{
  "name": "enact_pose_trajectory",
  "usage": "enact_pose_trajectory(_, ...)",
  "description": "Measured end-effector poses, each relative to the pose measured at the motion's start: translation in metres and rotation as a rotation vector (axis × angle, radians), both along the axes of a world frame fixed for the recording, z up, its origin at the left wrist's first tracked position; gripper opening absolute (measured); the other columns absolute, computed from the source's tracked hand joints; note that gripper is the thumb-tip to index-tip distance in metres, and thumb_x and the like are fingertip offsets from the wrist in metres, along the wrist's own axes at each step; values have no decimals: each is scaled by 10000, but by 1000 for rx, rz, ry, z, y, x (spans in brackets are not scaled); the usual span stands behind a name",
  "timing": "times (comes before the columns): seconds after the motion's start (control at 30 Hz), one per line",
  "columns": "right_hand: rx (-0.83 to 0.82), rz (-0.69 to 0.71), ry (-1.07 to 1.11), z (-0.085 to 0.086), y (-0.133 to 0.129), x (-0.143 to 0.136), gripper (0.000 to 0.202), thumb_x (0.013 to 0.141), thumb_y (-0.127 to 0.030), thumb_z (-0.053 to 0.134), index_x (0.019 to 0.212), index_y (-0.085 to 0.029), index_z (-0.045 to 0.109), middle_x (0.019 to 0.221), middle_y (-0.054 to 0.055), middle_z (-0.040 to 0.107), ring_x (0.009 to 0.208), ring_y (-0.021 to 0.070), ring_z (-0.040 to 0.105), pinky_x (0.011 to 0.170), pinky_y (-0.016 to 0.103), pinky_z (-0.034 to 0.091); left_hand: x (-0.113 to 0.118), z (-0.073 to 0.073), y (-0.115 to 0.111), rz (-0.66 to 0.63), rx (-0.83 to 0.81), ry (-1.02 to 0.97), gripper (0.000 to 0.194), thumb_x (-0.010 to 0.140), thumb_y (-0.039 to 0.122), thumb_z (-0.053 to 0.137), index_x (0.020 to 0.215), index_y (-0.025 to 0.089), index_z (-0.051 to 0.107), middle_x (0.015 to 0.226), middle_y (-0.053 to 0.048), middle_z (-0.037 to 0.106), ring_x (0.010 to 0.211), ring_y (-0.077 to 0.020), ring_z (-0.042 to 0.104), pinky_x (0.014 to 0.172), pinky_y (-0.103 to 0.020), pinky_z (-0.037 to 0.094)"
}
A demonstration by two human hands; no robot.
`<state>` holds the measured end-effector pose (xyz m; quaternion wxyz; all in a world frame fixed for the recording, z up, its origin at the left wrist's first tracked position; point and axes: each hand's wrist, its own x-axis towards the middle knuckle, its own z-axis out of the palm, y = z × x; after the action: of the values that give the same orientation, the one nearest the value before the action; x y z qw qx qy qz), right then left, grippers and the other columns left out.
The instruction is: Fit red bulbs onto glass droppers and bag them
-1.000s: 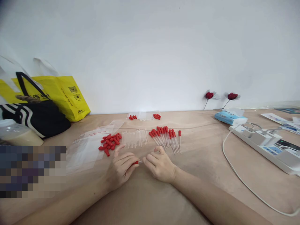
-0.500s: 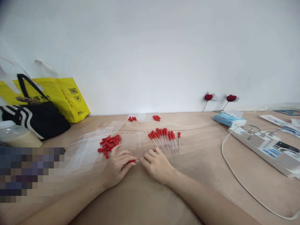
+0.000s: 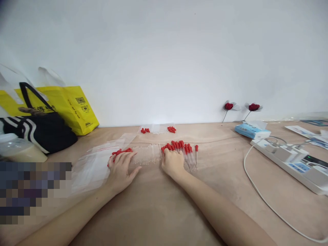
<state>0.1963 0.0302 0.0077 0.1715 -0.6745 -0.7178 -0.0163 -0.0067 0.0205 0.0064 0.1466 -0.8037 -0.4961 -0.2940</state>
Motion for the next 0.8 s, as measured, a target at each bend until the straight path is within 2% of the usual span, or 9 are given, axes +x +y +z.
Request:
enact_pose_trajectory(0.17,-60,-68,15,4,16,-11,186,757,-188,426,859,-176,581,793,79,666,781,201,597,705,321,258,-13,14,12,81,-94,32,346,681,432,591,960,231,557,1015,-94,589,980,-301,474,878,-564,172)
enact_pose_trajectory(0.3,-102,-98,42,5,26,-16,200,763,-200,422,841,-179,605,819,92,668,821,206,597,717,326,271,-29,22,27,120,-161,18,162,728,371,545,819,253,610,945,-61,611,944,-282,493,853,-590,178)
enact_pose_trajectory(0.37,-119,-103,49,6,28,-18,230,790,-232,397,818,-177,619,839,103,666,832,209,595,727,331,279,-36,24,33,115,-175,14,133,755,314,506,767,256,625,906,-52,620,918,-276,507,833,-595,200)
enact_pose_trajectory(0.47,-146,-123,54,9,33,-20,282,810,-266,370,812,-165,633,865,120,661,845,220,593,746,345,291,-44,25,40,79,-190,33,188,770,244,459,732,264,642,880,-42,625,889,-274,523,811,-593,226)
enact_pose_trajectory(0.57,-188,-159,57,13,40,-22,270,780,-282,421,857,-144,640,901,149,650,850,241,590,758,367,303,-47,24,43,43,-174,76,227,779,232,429,729,270,647,888,-39,627,880,-265,532,820,-586,225)
enact_pose_trajectory(0.7,-249,-177,60,20,51,-29,227,726,-221,490,875,-148,645,927,153,645,876,249,585,772,385,303,-45,22,41,36,-190,122,170,775,294,463,813,273,627,937,-41,623,917,-257,519,850,-562,218)
enact_pose_trajectory(0.8,-285,-182,66,22,55,-32,222,717,-191,497,880,-154,643,930,150,645,898,260,578,781,408,300,-43,22,39,22,-233,184,119,756,290,502,750,256,615,940,-32,615,931,-248,509,866,-547,204)
